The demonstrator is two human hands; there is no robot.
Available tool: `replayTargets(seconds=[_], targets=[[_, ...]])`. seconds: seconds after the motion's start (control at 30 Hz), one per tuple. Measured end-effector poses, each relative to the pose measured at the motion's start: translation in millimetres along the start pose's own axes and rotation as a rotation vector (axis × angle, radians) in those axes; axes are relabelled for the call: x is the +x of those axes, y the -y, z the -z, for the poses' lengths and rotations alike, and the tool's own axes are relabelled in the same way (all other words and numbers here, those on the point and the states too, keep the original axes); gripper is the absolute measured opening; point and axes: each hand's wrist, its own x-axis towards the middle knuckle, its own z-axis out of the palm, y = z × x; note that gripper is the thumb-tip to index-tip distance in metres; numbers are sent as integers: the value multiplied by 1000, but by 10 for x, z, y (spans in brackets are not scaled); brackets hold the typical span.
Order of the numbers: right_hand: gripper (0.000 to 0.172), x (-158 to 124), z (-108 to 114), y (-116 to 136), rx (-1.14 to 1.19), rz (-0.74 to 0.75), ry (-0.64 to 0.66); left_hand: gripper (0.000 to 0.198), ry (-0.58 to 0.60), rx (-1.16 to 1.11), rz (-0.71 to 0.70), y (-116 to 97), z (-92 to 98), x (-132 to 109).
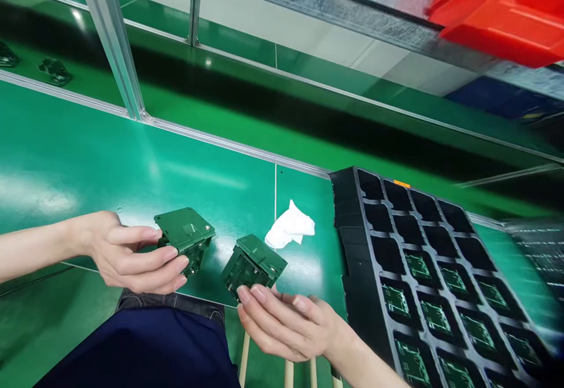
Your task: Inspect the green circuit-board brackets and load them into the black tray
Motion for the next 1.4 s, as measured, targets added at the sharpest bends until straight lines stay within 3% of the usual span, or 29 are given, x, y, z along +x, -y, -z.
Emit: replayTargets(seconds=[0.13,0.2,0.27,0.37,0.43,0.47,0.53,0.63,0.73,0.83,0.93,1.0,1.13,1.23,1.3,1.33,1.4], targets=[[64,-19,36,-24,12,8,69,52,186,-300,273,-59,-24,-42],[70,-19,43,-30,22,0,106,57,253,-373,297,-68,-16,-72],[71,-21,30,-30,4,-6,138,49,261,-359,249,-57,4,-79],[40,-45,-60,-14,-204,74,-6,22,171,-226,109,-64,27,-36],[22,-63,-176,9,-361,32,-210,14,109,-96,211,-140,5,4],[21,-66,-248,24,-377,-63,-303,17,93,-68,364,-206,-22,21],[33,-55,-410,54,-249,-362,-467,36,47,-144,818,-378,-104,43],[50,3,-684,72,256,-815,-723,51,-153,-641,1556,-650,-263,70],[31,96,-975,41,1001,-1002,-959,41,-615,-1220,2160,-821,-422,137],[26,226,-1213,16,1570,-1057,-1218,45,-1137,-1472,2448,-876,-554,261],[22,382,-1304,39,1893,-1121,-1436,48,-1482,-1526,2547,-866,-637,413],[25,480,-1279,67,2025,-1180,-1489,47,-1662,-1522,2587,-841,-667,506],[31,604,-1153,87,2158,-1225,-1487,49,-1834,-1548,2629,-779,-700,623],[33,601,-1128,61,2175,-1212,-1479,50,-1871,-1556,2628,-772,-718,619],[32,533,-1165,36,2100,-1244,-1486,48,-1815,-1547,2612,-807,-718,549],[32,475,-1194,24,2013,-1271,-1477,47,-1741,-1519,2602,-835,-712,488],[38,317,-1252,0,1693,-1325,-1389,51,-1470,-1381,2533,-894,-689,311]])
